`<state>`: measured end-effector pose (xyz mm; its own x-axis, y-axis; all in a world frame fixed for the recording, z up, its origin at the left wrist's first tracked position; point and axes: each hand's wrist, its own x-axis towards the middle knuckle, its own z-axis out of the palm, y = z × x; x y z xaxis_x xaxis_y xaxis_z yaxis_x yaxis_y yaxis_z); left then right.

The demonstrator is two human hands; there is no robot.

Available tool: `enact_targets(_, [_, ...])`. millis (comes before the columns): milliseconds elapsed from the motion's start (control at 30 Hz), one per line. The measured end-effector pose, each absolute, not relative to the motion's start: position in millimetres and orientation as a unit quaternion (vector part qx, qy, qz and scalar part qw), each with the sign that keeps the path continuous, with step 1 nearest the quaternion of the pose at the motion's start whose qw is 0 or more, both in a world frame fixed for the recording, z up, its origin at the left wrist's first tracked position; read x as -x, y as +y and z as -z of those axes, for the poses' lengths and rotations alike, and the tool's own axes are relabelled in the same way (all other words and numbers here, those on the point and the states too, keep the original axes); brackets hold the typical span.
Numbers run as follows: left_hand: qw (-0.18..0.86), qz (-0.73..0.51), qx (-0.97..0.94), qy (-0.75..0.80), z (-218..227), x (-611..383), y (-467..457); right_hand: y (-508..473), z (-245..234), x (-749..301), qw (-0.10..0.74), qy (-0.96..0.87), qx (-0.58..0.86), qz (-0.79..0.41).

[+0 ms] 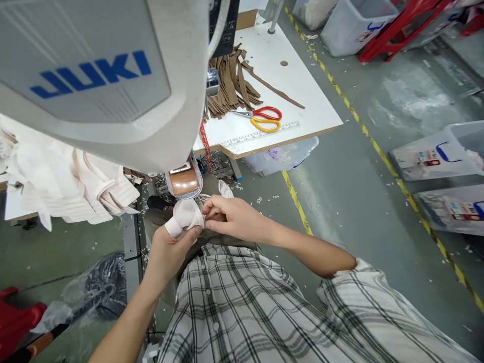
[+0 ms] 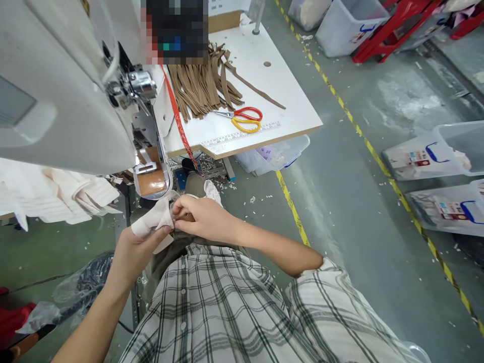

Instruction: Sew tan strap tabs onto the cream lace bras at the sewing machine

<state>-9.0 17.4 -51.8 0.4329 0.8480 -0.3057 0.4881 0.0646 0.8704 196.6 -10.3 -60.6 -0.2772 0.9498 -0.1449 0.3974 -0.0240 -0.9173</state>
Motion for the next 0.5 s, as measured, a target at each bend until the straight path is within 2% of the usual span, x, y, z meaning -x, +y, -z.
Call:
enact_targets(167, [0.589, -0.167, -0.608, 0.505, 56.5, 11.0, 20.8, -2.7, 64.0, -200.0, 0.287, -0.65, 0.49, -0.504])
enact_targets(367, [0.636, -0.196, -0.543, 0.512, 64.7, 7.2, 21.4, -3.7, 69.7, -199.1, 0.306, -0.58, 0.481, -0.581])
enact_targets(500, [0.653, -0.223, -0.504, 0.52, 65.7, 0.8, 20.6, -6.2, 70.4, -197.3, 0.322, -0.558, 0.501, -0.578])
